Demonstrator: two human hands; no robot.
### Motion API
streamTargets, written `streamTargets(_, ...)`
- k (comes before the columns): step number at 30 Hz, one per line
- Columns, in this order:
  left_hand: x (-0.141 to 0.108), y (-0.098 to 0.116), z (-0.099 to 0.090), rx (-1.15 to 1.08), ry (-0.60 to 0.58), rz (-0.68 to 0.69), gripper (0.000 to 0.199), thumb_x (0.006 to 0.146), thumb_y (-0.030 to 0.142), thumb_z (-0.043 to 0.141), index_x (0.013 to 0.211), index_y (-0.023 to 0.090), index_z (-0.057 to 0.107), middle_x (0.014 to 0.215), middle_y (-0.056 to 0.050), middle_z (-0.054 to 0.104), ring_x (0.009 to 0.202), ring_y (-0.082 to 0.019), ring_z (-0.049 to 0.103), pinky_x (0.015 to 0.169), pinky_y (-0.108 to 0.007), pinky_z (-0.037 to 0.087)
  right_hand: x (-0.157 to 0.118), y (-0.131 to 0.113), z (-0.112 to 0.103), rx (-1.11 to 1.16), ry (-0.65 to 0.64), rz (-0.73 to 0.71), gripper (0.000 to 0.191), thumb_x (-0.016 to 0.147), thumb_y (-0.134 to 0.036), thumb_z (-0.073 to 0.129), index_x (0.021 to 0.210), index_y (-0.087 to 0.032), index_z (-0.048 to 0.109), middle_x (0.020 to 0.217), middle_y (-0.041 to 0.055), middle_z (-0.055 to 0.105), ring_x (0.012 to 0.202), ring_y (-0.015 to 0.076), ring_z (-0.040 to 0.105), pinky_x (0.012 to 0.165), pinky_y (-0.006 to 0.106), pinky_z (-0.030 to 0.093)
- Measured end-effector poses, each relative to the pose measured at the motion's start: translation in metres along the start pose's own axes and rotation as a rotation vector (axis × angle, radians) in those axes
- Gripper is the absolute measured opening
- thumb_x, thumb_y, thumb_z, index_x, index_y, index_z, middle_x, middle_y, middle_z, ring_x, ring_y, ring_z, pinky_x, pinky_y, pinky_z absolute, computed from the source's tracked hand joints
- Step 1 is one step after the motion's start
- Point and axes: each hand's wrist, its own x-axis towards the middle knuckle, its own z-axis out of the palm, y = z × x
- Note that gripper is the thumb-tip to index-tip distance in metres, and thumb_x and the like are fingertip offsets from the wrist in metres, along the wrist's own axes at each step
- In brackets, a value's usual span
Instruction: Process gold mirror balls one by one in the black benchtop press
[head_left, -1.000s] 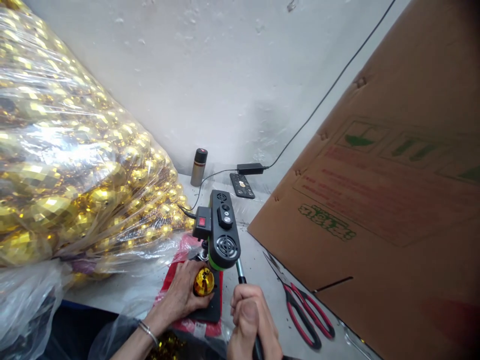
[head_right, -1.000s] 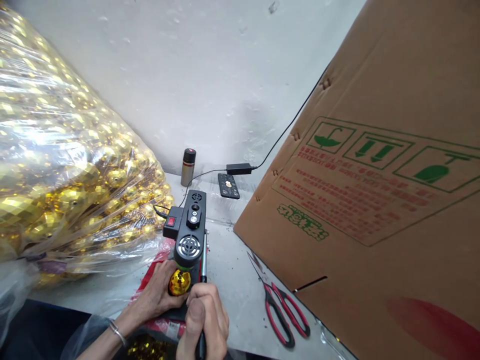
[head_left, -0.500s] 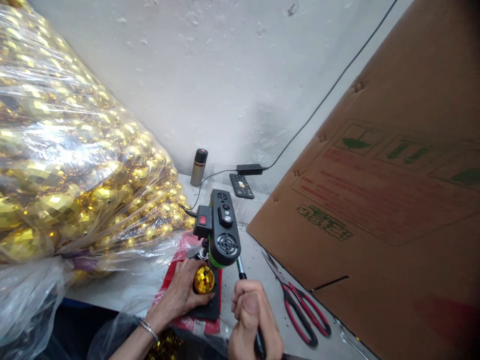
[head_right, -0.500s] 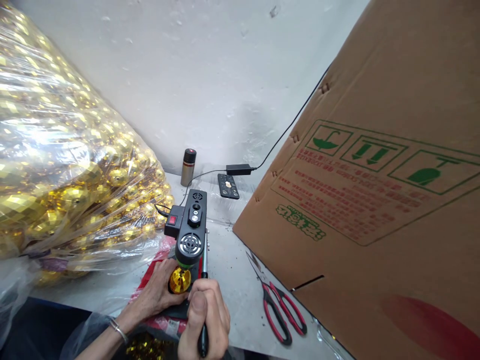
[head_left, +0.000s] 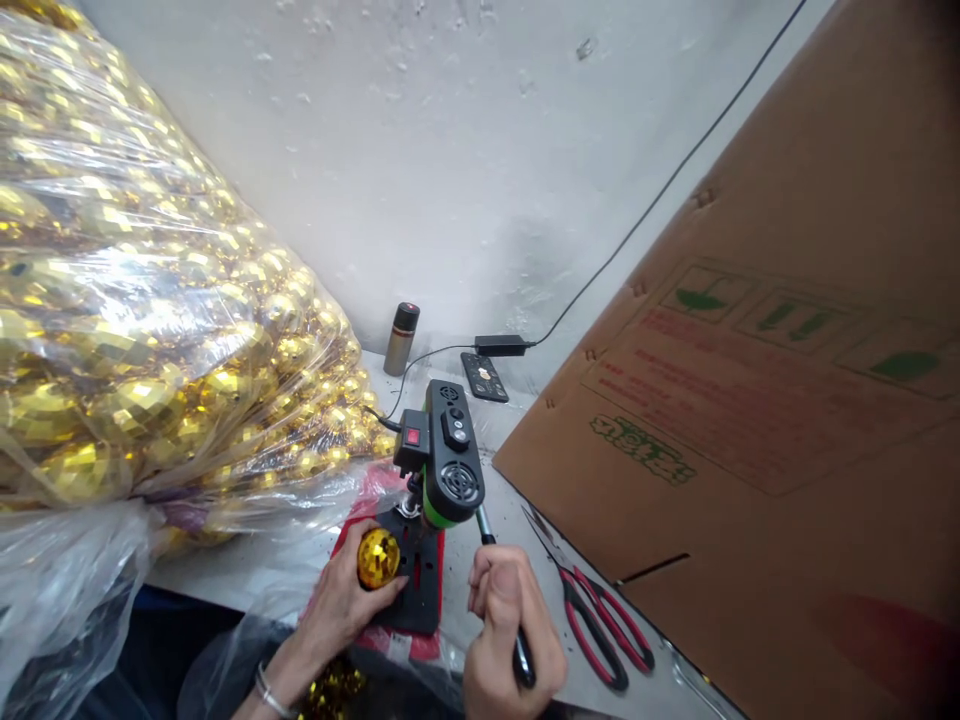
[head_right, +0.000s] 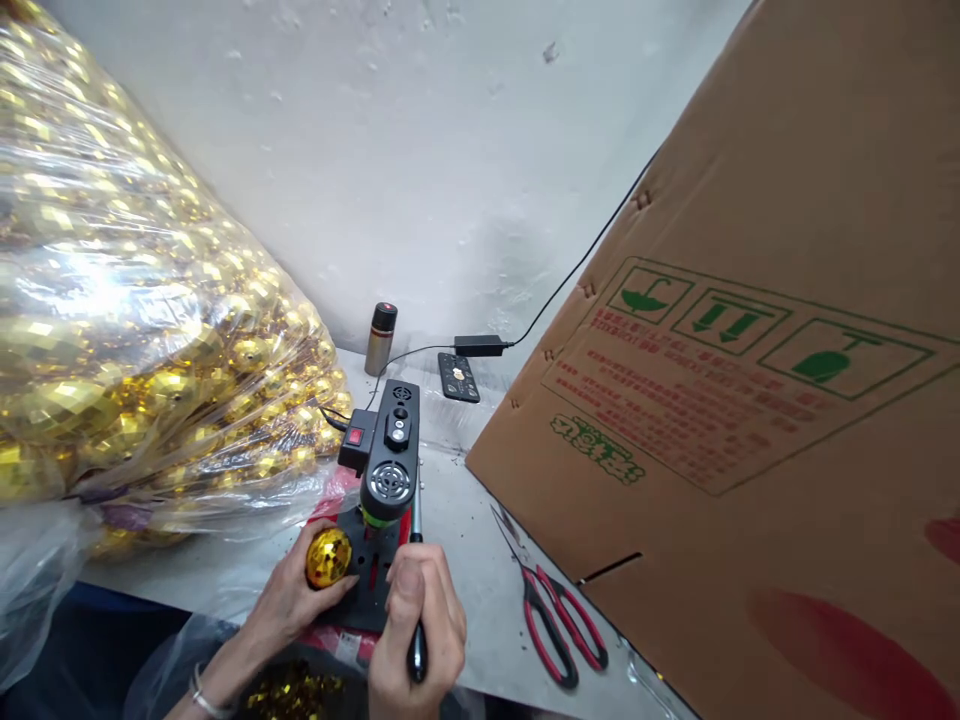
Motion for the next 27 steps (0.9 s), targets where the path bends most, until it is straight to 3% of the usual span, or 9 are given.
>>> streamTargets(3, -0.023, -0.001, -0.016, -0.327, 0.091, -0.198, 0.077, 0.066, 0.051, 0.094, 0.131, 0.025, 0.061, 0.109, -0.006, 0.077, 0.100, -0.029, 0.075, 0.087, -0.038, 0.059, 0.000, -0.002, 0.002, 0.001, 0.017, 0.008, 0.034, 0.107, -0.021, 0.048, 0.073, -0.022, 0.051, 0.063, -0.0034, 0.049, 0.054, 0.0095, 0.047, 0.049, 0.023, 0.035)
streamTargets(5, -0.036, 0.005, -0.026, -0.603, 0.086, -0.366, 0.084, 0.068, 0.056, 0.094, 0.137, 0.025, 0.059, 0.104, -0.005, 0.077, 0.092, -0.026, 0.077, 0.076, -0.033, 0.060, 0.000, -0.003, 0.003, -0.018, 0.027, 0.029, 0.035, 0.107, -0.023, 0.049, 0.073, -0.021, 0.053, 0.063, -0.0034, 0.049, 0.053, 0.0093, 0.046, 0.049, 0.023, 0.035)
streamTargets(8, -0.046, 0.023, -0.037, -0.935, 0.064, -0.605, 0.057, 0.082, 0.053, 0.086, 0.123, 0.019, 0.067, 0.094, -0.008, 0.078, 0.080, -0.025, 0.079, 0.065, -0.031, 0.062, -0.001, -0.001, 0.002, -0.036, 0.032, 0.053, 0.033, 0.107, -0.025, 0.050, 0.076, -0.020, 0.057, 0.066, -0.0034, 0.052, 0.054, 0.0088, 0.047, 0.051, 0.023, 0.037)
streamTargets(11, -0.048, 0.042, -0.044, -1.094, 0.098, -0.737, 0.021, 0.099, 0.033, 0.067, 0.104, 0.013, 0.071, 0.095, -0.013, 0.081, 0.078, -0.024, 0.081, 0.068, -0.032, 0.065, -0.004, 0.007, -0.002, -0.037, 0.037, 0.023, 0.025, 0.104, -0.028, 0.058, 0.080, -0.021, 0.060, 0.078, 0.0010, 0.063, 0.071, 0.0127, 0.062, 0.060, 0.023, 0.046)
streamTargets(13, -0.049, 0.051, -0.046, -1.139, 0.118, -0.782, 0.017, 0.103, 0.022, 0.057, 0.102, 0.011, 0.070, 0.099, -0.015, 0.082, 0.078, -0.024, 0.082, 0.072, -0.034, 0.067, -0.008, 0.014, -0.005, -0.029, 0.077, 0.018, 0.013, 0.097, -0.030, 0.070, 0.091, -0.020, 0.065, 0.098, 0.0068, 0.069, 0.083, 0.0164, 0.068, 0.062, 0.025, 0.051)
streamTargets(15, -0.052, 0.055, -0.046, -1.167, 0.130, -0.796, 0.015, 0.102, 0.018, 0.057, 0.105, 0.010, 0.069, 0.099, -0.015, 0.082, 0.079, -0.026, 0.082, 0.074, -0.037, 0.069, -0.014, 0.020, -0.009, -0.015, 0.138, 0.059, 0.025, 0.090, -0.031, 0.079, 0.109, -0.020, 0.066, 0.119, 0.0117, 0.068, 0.080, 0.0147, 0.068, 0.062, 0.025, 0.053)
streamTargets(17, -0.056, 0.055, -0.044, -1.190, 0.128, -0.797, 0.015, 0.099, 0.018, 0.060, 0.109, 0.010, 0.069, 0.098, -0.014, 0.082, 0.080, -0.027, 0.083, 0.074, -0.039, 0.070, -0.023, 0.024, -0.013, -0.013, 0.170, 0.110, 0.037, 0.088, -0.031, 0.081, 0.120, -0.020, 0.065, 0.126, 0.0136, 0.067, 0.070, 0.0105, 0.065, 0.061, 0.026, 0.054)
streamTargets(22, -0.062, 0.055, -0.041, -1.234, 0.188, -0.855, 0.016, 0.098, 0.014, 0.059, 0.112, 0.013, 0.066, 0.090, -0.009, 0.081, 0.074, -0.022, 0.080, 0.072, -0.039, 0.071, -0.067, 0.026, -0.014, -0.157, -0.082, 0.165, 0.022, 0.099, -0.040, 0.067, 0.103, -0.019, 0.073, 0.091, 0.0071, 0.078, 0.072, 0.0154, 0.072, 0.062, 0.024, 0.058)
streamTargets(27, -0.070, 0.059, -0.041, -1.243, 0.193, -0.898, 0.012, 0.101, 0.016, 0.053, 0.103, 0.015, 0.065, 0.082, -0.006, 0.080, 0.069, -0.020, 0.079, 0.071, -0.037, 0.071, -0.123, 0.021, -0.007, -0.108, -0.335, 0.226, 0.023, 0.102, -0.038, 0.062, 0.101, -0.020, 0.076, 0.093, 0.0064, 0.080, 0.071, 0.0141, 0.075, 0.054, 0.018, 0.055)
